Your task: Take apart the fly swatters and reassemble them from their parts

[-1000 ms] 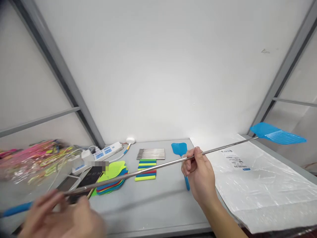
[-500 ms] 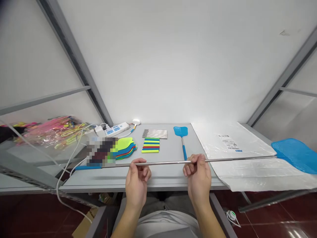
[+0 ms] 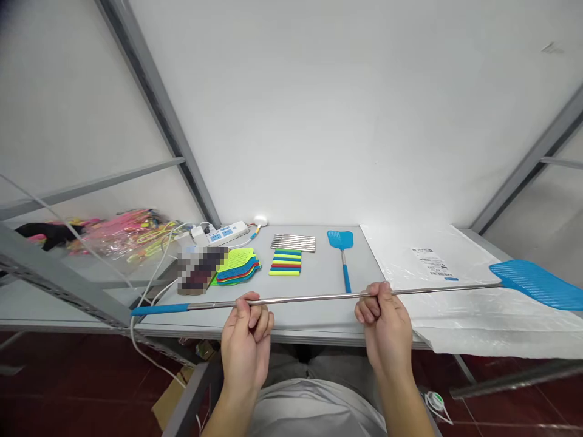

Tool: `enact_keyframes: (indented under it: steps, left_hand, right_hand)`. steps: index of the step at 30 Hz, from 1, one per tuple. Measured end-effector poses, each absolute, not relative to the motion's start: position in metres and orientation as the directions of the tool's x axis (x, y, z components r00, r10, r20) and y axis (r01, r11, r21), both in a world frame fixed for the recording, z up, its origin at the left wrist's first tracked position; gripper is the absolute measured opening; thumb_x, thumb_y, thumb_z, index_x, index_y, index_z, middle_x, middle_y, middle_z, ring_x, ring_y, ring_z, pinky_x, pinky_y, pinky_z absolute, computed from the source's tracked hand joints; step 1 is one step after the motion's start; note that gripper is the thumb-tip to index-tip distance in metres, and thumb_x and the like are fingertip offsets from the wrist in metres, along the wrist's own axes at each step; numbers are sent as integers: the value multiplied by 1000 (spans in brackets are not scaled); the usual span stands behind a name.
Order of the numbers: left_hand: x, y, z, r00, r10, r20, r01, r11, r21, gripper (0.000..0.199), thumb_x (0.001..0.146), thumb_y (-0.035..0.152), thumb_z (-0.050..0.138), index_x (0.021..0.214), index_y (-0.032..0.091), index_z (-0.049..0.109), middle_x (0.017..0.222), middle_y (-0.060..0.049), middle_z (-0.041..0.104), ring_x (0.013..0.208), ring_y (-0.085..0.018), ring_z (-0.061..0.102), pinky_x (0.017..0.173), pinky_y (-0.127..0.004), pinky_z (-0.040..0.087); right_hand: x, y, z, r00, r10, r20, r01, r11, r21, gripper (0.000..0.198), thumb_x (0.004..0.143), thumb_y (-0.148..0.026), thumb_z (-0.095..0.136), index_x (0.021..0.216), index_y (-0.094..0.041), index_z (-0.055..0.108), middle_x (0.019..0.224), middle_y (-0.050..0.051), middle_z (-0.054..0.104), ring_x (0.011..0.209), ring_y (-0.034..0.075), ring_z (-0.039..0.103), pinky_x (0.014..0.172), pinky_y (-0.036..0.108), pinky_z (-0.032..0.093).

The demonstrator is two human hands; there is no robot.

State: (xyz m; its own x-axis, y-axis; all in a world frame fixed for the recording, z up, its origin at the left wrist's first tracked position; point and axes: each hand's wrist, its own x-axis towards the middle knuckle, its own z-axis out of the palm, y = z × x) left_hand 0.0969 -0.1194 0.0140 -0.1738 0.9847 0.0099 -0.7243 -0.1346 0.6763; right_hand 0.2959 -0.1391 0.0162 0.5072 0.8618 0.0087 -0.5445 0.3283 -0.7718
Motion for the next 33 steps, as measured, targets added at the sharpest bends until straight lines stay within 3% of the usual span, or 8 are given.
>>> enact_keyframes:
  steps: [4,8,15,25,29,33]
  left_hand:
    - [75,-108,16,-251,963,95,-709,-250,660,25,90,40,60,89,15,62,56,8,29,44,-3,25,44,-18,25]
    - [63,-102,22,-241,961,132,-672,-263,692,23,88,37,64,86,15,62,54,8,29,43,-3,26,43,-18,26]
    - [87,-108,14,-227,973,43,-713,-196,674,23,90,39,61,88,16,61,57,8,32,43,-2,27,42,-17,26]
    - [65,-109,28,-291,956,19,-768,-246,592,21,91,34,61,88,13,62,55,9,28,42,-3,23,40,-17,26]
    - [37,-91,29,-388,922,16,-785,-340,519,17,94,28,55,88,13,60,53,9,26,41,-5,20,39,-18,27]
    - [16,-81,26,-478,878,38,-744,-428,513,20,96,30,52,85,14,58,51,9,25,41,-6,16,39,-18,27]
  right_hand:
    - [318,-139,19,563,824,61,-530,417,-739,30,88,-43,62,74,-18,52,59,-7,27,49,7,26,44,19,31]
    - [326,-137,20,603,795,67,-522,457,-720,28,90,-40,60,74,-19,51,58,-7,27,49,7,25,44,18,31]
    - [290,-134,14,504,862,52,-558,371,-743,29,91,-46,57,79,-19,56,58,-6,34,48,6,31,44,19,31]
    - [324,-143,22,538,843,-5,-597,377,-708,21,86,-34,68,80,-15,59,56,-9,24,46,5,18,41,16,29]
    - [342,-139,17,633,774,23,-564,482,-671,20,86,-31,68,78,-16,57,55,-9,26,46,5,18,40,16,29]
    - [340,-133,12,576,817,-27,-637,429,-640,20,85,-32,69,80,-15,58,55,-9,27,45,5,19,40,16,28]
